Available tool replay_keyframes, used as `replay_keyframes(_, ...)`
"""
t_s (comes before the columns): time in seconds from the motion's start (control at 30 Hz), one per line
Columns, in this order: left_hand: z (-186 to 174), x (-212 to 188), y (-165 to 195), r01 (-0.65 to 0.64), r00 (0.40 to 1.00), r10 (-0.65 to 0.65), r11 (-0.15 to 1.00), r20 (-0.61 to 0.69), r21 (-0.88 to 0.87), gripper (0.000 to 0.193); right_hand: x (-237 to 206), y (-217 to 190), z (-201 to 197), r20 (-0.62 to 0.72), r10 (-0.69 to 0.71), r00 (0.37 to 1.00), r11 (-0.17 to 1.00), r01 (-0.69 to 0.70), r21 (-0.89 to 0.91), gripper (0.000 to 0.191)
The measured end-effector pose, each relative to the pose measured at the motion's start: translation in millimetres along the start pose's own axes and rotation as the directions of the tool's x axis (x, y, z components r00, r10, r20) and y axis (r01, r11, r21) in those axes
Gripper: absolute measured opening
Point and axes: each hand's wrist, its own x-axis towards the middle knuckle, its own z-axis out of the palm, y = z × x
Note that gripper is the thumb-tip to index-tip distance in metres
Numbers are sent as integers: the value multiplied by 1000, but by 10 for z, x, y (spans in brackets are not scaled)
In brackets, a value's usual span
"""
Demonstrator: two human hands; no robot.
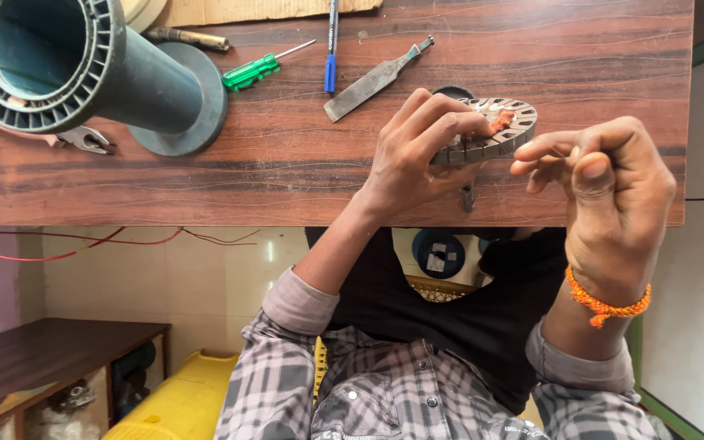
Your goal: The person works on a motor armature clamped in a vise on a workbench, pressing and seating copper windings into the slots by hand. They pick up a screwdriver and use it to adjust the windings, then continue positioning the copper coils around the armature.
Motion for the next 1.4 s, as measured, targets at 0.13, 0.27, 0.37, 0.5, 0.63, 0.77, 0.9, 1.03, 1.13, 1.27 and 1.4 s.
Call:
replay_keyframes(0.13,-43,-34,-29,1,1000,-1,1000,-27,8,49,81,-141,-39,158,60,986,993,-43,-110,41)
replay_keyframes(0.27,-30,-80,-73,24,1000,-24,1000,-6,1,51,142,-220,-130,353,113,929,952,1,-308,36)
replay_keyframes(0.37,-30,-117,-105,24,1000,-24,1000,-1,7,51,196,-232,-82,306,71,949,940,39,-339,34)
replay_keyframes(0.5,-94,-150,-165,16,1000,-16,1000,-1,10,51,354,-139,75,327,-30,945,960,118,-253,34)
replay_keyframes(0.63,-245,-135,-160,7,999,-8,1000,51,8,50,614,11,117,349,14,937,991,32,-127,36)
replay_keyframes(0.77,-202,35,-64,310,950,-280,888,136,-340,56,855,194,-1,365,130,922,991,-129,-29,34)
replay_keyframes(0.9,-100,286,-173,591,792,-510,779,335,-212,48,936,339,-15,373,164,913,977,-203,66,34)
replay_keyframes(1.03,-165,344,-445,537,812,-310,729,495,-425,26,806,285,13,326,124,937,982,-163,93,34)
replay_keyframes(1.13,-266,319,-602,246,920,23,744,392,-621,17,542,181,-5,275,119,954,990,-136,42,35)
replay_keyframes(1.27,-347,327,-619,243,898,27,802,440,-545,9,99,183,-45,199,131,971,978,-95,-184,38)
replay_keyframes(1.4,-377,355,-534,232,900,20,825,436,-516,8,-255,426,5,181,170,969,978,-143,-153,33)
